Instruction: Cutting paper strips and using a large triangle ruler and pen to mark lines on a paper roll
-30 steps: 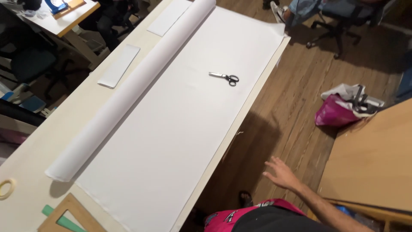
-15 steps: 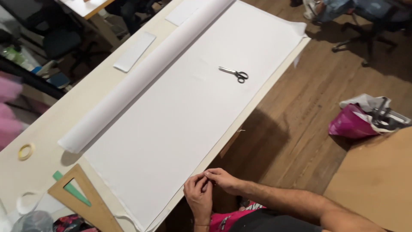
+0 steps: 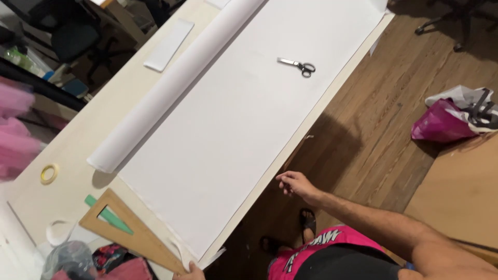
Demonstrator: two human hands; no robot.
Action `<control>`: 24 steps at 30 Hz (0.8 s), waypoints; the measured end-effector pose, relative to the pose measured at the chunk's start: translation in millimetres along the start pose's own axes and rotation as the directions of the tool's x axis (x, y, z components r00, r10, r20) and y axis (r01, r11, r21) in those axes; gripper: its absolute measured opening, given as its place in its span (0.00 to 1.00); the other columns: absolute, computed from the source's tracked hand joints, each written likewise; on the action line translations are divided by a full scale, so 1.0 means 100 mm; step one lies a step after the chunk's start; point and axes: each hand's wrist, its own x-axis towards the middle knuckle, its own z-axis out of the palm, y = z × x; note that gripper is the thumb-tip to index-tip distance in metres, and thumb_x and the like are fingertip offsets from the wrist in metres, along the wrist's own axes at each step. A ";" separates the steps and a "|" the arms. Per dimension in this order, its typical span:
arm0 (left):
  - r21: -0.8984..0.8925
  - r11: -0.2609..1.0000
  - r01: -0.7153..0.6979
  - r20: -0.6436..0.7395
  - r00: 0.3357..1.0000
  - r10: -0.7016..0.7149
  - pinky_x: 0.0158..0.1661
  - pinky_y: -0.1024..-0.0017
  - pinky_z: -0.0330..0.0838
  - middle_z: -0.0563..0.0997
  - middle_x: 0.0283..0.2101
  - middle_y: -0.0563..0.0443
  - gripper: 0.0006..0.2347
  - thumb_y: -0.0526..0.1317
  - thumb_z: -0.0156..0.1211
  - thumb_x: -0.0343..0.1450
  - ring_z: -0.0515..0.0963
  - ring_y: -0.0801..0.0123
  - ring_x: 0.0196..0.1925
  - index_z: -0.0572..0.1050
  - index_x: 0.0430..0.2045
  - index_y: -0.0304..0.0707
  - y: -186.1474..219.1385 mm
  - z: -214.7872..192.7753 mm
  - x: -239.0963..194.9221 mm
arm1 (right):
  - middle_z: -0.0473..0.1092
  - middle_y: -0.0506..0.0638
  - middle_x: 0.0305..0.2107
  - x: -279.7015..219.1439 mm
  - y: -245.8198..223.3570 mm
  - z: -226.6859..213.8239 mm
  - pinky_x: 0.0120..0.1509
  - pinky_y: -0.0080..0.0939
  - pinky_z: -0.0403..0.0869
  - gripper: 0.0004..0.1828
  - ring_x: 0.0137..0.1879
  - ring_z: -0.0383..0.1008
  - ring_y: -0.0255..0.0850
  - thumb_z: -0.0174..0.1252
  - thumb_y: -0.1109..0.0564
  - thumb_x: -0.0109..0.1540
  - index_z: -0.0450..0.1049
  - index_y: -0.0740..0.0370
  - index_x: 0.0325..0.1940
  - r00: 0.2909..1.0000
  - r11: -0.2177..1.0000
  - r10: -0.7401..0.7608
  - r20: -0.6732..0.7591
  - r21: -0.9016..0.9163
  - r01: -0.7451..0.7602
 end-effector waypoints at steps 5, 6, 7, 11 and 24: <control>0.049 0.967 0.251 0.237 0.937 -0.255 0.49 0.43 0.74 0.79 0.49 0.18 0.33 0.47 0.70 0.65 0.79 0.24 0.51 0.67 0.58 0.17 0.10 -0.45 0.17 | 0.73 0.51 0.28 -0.28 0.29 0.20 0.23 0.31 0.64 0.15 0.25 0.70 0.35 0.46 0.58 0.71 0.77 0.65 0.53 0.999 1.000 0.015 -0.030 -0.018 -0.015; 0.061 0.964 0.258 0.228 0.937 -0.265 0.49 0.43 0.74 0.79 0.49 0.18 0.33 0.47 0.70 0.65 0.79 0.24 0.51 0.67 0.58 0.17 0.27 -0.66 0.21 | 0.73 0.51 0.28 -0.32 0.35 0.30 0.23 0.31 0.64 0.15 0.25 0.70 0.35 0.46 0.58 0.71 0.77 0.65 0.53 0.999 0.999 0.028 -0.021 -0.019 -0.028; 0.127 0.947 0.295 0.332 0.887 -0.320 0.50 0.47 0.74 0.81 0.50 0.24 0.30 0.51 0.66 0.64 0.80 0.29 0.52 0.74 0.53 0.22 0.44 -0.86 0.24 | 0.74 0.51 0.28 -0.37 0.42 0.38 0.23 0.30 0.63 0.14 0.25 0.70 0.36 0.47 0.58 0.71 0.77 0.64 0.53 0.998 0.999 0.053 -0.016 0.010 -0.053; 0.172 0.980 0.100 0.258 0.955 -0.143 0.42 0.41 0.73 0.84 0.37 0.22 0.30 0.61 0.56 0.68 0.81 0.26 0.42 0.82 0.34 0.21 0.06 -0.40 0.48 | 0.75 0.49 0.29 -0.47 0.50 0.55 0.24 0.29 0.62 0.14 0.25 0.70 0.34 0.48 0.60 0.69 0.78 0.63 0.51 0.997 0.997 0.072 0.000 -0.005 -0.072; -0.743 0.394 0.541 0.459 0.840 -0.289 0.22 0.78 0.79 0.62 0.19 0.62 0.15 0.52 0.57 0.78 0.73 0.82 0.16 0.73 0.31 0.40 0.81 -0.68 1.28 | 0.78 0.56 0.28 -0.10 0.76 0.26 0.24 0.33 0.74 0.24 0.25 0.74 0.36 0.63 0.38 0.64 0.82 0.63 0.42 0.987 0.957 0.083 0.136 -0.287 -0.041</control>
